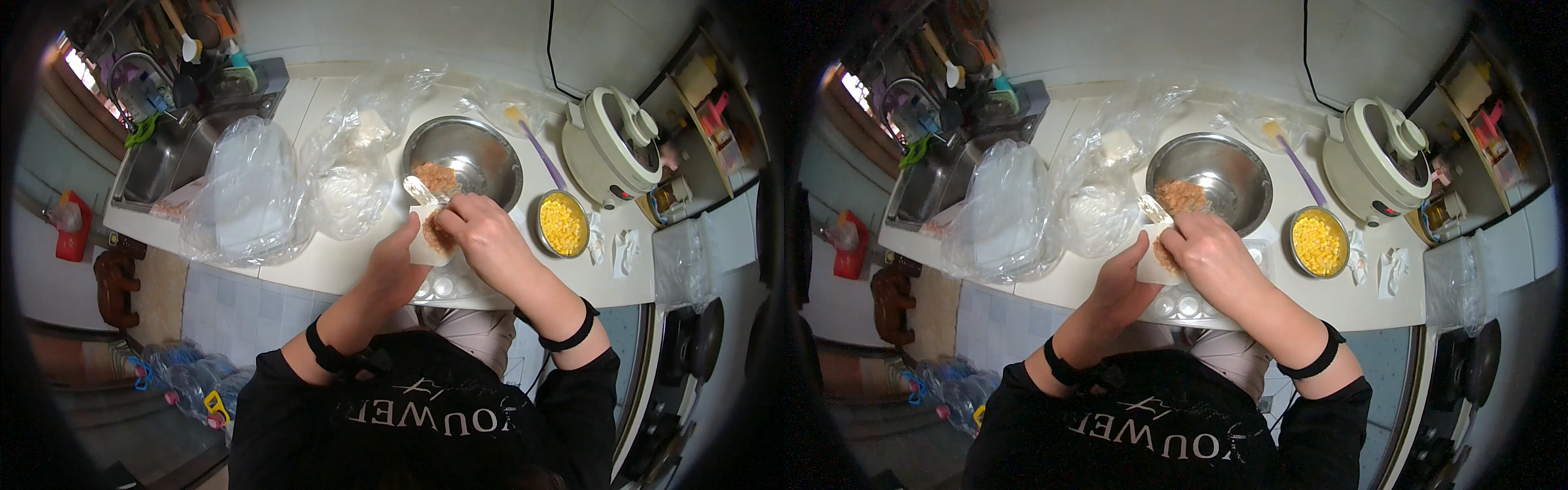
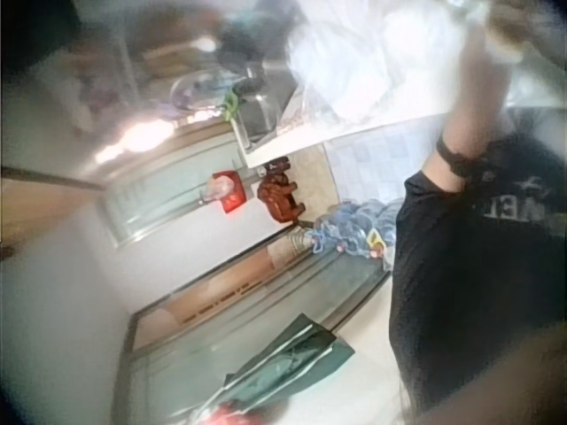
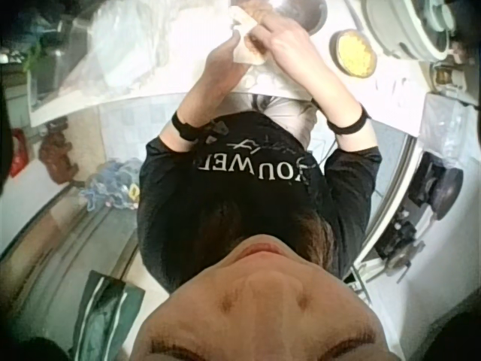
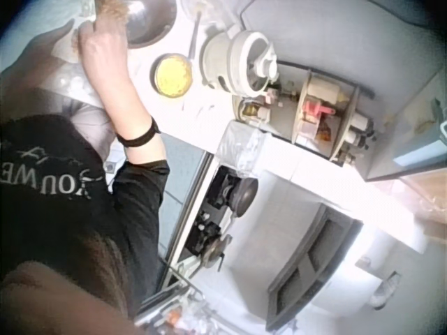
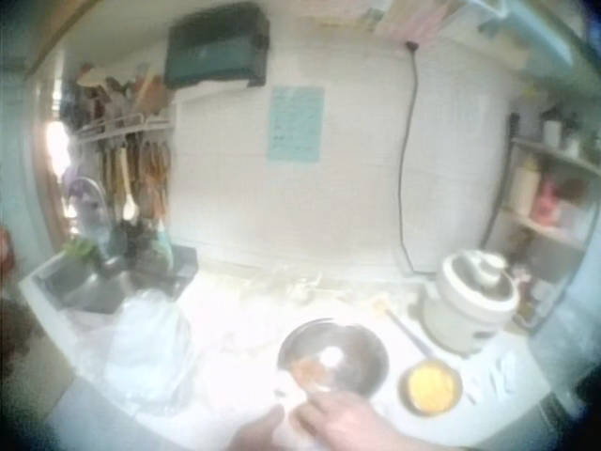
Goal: The person washes a cutting board in the sink, then moves to the counter to assemble food items. They place a sheet of dough on the counter, spread a meat mixture onto it, add corn, and roll the sheet into a cylinder. The process is repeated with additional sheets.
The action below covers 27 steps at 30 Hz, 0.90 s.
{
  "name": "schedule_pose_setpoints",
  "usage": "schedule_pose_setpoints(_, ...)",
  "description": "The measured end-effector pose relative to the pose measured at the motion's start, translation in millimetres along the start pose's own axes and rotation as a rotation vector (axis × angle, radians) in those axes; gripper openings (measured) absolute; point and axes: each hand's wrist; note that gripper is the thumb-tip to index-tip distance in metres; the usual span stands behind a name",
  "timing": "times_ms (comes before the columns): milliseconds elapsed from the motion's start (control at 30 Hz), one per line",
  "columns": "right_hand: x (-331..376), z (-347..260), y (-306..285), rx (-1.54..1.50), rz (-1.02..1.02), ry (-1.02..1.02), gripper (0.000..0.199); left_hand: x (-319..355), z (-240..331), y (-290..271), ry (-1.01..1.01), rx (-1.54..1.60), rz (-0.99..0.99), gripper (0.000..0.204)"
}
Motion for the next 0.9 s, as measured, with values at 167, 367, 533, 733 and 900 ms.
schedule_pose_setpoints(167,0.8,0.6,3.0,-0.010,0.016,0.059,0.027,-0.5,0.5,-4.3,-0.004,0.057,-0.010,0.044)
schedule_pose_setpoints(367,2.9,-1.6,3.8,0.034,0.025,0.100,0.028,-3.2,-0.7,-9.1,0.028,0.062,-0.007,0.044)
schedule_pose_setpoints(533,-0.7,-1.0,7.2,0.020,-0.002,-0.004,0.016,-1.8,-0.3,-10.4,0.013,0.058,-0.011,0.043)
schedule_pose_setpoints(733,-2.1,3.8,10.6,-0.120,0.087,0.063,0.018,-2.7,-1.7,-15.4,0.136,-0.032,-0.113,0.037)
schedule_pose_setpoints(900,18.8,10.6,7.7,-0.275,0.213,0.368,0.016,5.2,3.1,-23.8,0.374,-1.343,0.299,0.030)
Point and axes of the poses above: each hand's wrist, its own x-axis away from the middle knuckle, its own y-axis out of the palm, z = x × y, and after that the axes turned 8 degrees about -y, right-handed
